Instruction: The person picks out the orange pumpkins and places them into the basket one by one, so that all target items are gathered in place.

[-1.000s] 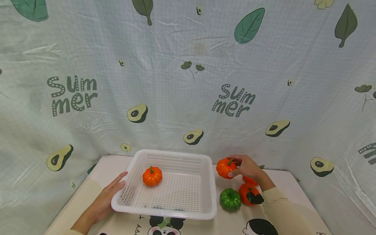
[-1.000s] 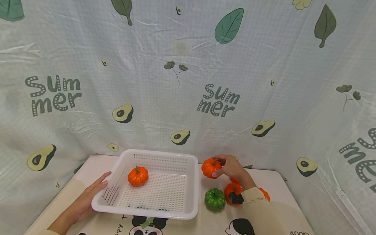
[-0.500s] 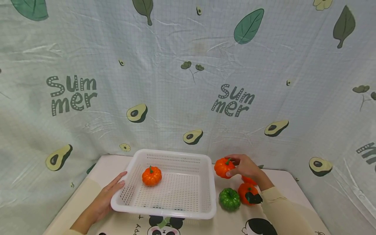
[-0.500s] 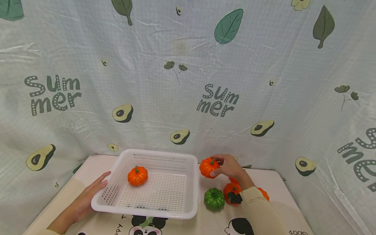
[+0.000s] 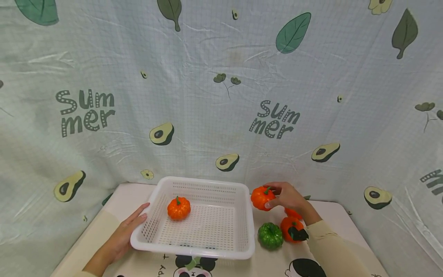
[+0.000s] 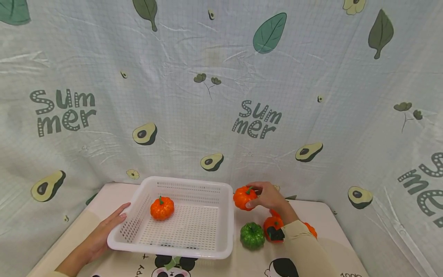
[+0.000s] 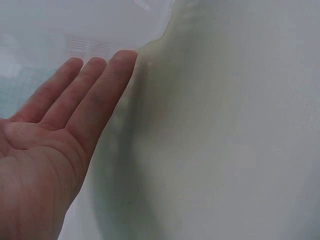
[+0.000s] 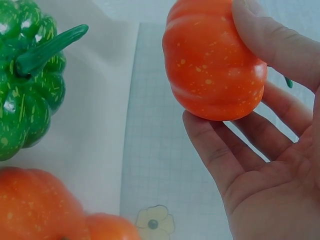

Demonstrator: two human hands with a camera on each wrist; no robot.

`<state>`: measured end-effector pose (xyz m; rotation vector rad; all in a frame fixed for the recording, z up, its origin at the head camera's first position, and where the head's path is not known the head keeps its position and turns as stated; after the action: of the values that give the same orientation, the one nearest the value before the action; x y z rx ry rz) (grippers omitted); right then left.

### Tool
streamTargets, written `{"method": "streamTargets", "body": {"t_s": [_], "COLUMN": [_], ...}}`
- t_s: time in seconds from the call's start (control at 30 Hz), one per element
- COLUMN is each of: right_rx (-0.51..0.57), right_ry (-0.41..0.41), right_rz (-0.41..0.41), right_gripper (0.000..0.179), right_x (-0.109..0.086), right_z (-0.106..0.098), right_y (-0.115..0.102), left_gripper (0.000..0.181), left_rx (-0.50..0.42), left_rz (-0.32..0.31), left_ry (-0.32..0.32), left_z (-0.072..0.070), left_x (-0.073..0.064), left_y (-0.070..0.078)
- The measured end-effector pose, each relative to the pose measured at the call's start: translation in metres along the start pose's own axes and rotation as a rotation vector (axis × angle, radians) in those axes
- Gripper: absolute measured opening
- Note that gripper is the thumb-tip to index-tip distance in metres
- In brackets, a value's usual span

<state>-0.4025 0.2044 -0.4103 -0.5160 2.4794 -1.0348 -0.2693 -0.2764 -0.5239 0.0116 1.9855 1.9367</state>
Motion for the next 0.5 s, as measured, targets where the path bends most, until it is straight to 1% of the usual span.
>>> {"method": "streamTargets", "body": {"t_s": [0.1, 0.33, 0.5], "right_rx": [0.000, 0.002, 0.006], "right_ry": [-0.003, -0.003, -0.007], "right_rz": [-0.006, -0.034, -0.033], "right_gripper": [0.069, 0.069, 0.069], "right_x": [0.001, 0.002, 0.002], "right_z": [0.000, 0.001, 0.002], "right_y": [-0.002, -0.008, -0.012], "left_gripper": [0.066, 0.065, 0.064], "left_rx": [0.004, -0.032, -0.031], "left_rz": [-0.003, 0.009, 0.007], "left_ry": [0.000, -0.010, -0.010], "left_z": [0.000, 0.002, 0.002], "left_x": [0.001, -0.001, -0.001], "left_y": [0.000, 0.000, 0.000]}}
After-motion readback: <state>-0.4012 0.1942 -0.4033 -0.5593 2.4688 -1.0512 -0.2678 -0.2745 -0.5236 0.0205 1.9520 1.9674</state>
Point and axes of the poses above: each hand's wrist, its own x-axis towards the middle knuckle, its own z-axis out of the palm, y = z × x, the point moved 10 cm from there along x, towards the middle knuckle, and after that the axes turned 13 degrees about -y, right-handed, at the moved point
